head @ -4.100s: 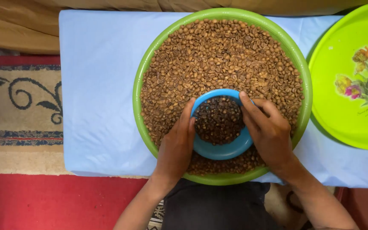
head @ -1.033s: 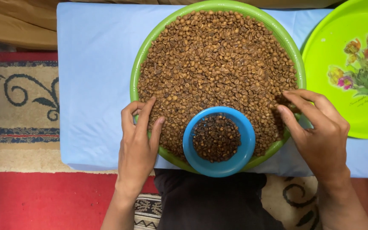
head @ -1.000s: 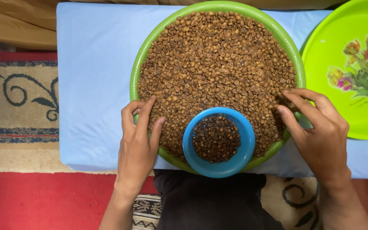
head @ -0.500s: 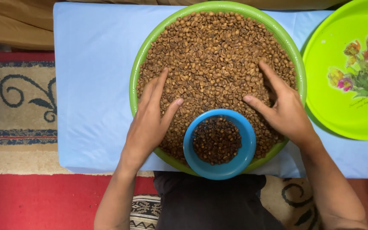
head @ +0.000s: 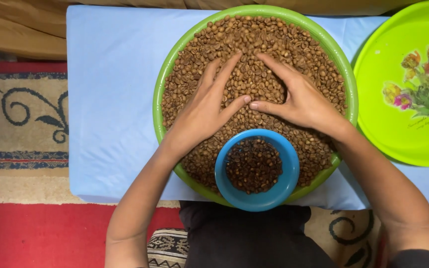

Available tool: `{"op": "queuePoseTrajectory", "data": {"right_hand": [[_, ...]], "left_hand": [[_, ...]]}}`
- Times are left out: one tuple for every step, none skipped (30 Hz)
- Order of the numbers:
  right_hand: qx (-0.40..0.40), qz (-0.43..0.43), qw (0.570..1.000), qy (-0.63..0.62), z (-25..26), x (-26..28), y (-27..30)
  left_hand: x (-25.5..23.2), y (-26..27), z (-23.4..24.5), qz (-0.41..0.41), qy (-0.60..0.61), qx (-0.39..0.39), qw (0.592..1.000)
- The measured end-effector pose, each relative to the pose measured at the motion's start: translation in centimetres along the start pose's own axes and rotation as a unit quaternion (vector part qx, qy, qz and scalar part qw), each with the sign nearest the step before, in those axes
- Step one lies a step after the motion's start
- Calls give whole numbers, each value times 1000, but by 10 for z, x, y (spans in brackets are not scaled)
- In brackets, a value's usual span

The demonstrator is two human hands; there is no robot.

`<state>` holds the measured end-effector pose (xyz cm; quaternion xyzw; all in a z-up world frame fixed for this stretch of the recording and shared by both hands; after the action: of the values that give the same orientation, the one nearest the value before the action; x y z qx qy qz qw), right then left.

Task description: Manually sorting coffee beans by sifting through a large green bowl and picking out specific beans to place into a smaller blue bowl.

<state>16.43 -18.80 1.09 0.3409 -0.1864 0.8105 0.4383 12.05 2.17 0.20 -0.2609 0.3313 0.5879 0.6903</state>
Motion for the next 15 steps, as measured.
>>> {"op": "queuePoseTrajectory", "data": {"right_hand": [[-1, 0, 1000, 0, -1, -3, -1], [0, 20, 1000, 15, -1, -5, -2], [1, 41, 999, 31, -2, -8, -4], [1, 42, 999, 31, -1, -12, -1], [15, 25, 999, 14, -1, -17, 2], [30, 7, 1000, -4, -1, -22, 6], [30, 7, 1000, -4, 5, -12, 10], [38, 20, 999, 28, 10, -2, 14], [49, 30, 997, 58, 15, 8, 21], [50, 28, 997, 57, 18, 14, 23], [56, 32, 996, 57, 22, 20, 24], [61, 35, 996, 58, 26, 26, 26], [60, 36, 996, 58, 29, 21, 29], [52, 56, 995, 69, 32, 16, 33], [44, 77, 993, 80, 35, 11, 36]], "left_hand": [[2, -1, 0, 0, 0, 1, 1000], [2, -2, 1, -40, 9, -1, 999], [3, -4, 1, -79, 19, -4, 997], [5, -4, 1, -80, 18, -4, 997], [8, -4, 1, -87, 49, 8, 995], [10, -4, 0, -93, 79, 20, 992], [8, 1, 5, -93, 79, 21, 992], [5, 6, 8, -111, 57, 23, 992], [3, 12, 11, -127, 37, 28, 991], [5, 17, 11, -125, 38, 29, 991], [6, 21, 11, -155, 16, 18, 988], [8, 24, 11, -184, -7, 7, 983], [6, 27, 14, -184, -7, 6, 983], [3, 31, 18, -188, -9, 1, 982], [2, 35, 21, -191, -11, -5, 982]]}}
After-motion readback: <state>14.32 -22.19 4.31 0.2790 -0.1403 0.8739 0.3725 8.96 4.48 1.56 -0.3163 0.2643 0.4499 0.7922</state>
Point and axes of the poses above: each hand's wrist, its own y-axis away from the middle knuckle, its own z-axis out of the back of the hand, x = y × z, the point moved 1 cm from there along -y, towards the middle knuckle, and after that the axes turned 8 degrees about -x, right-handed, at the moved point
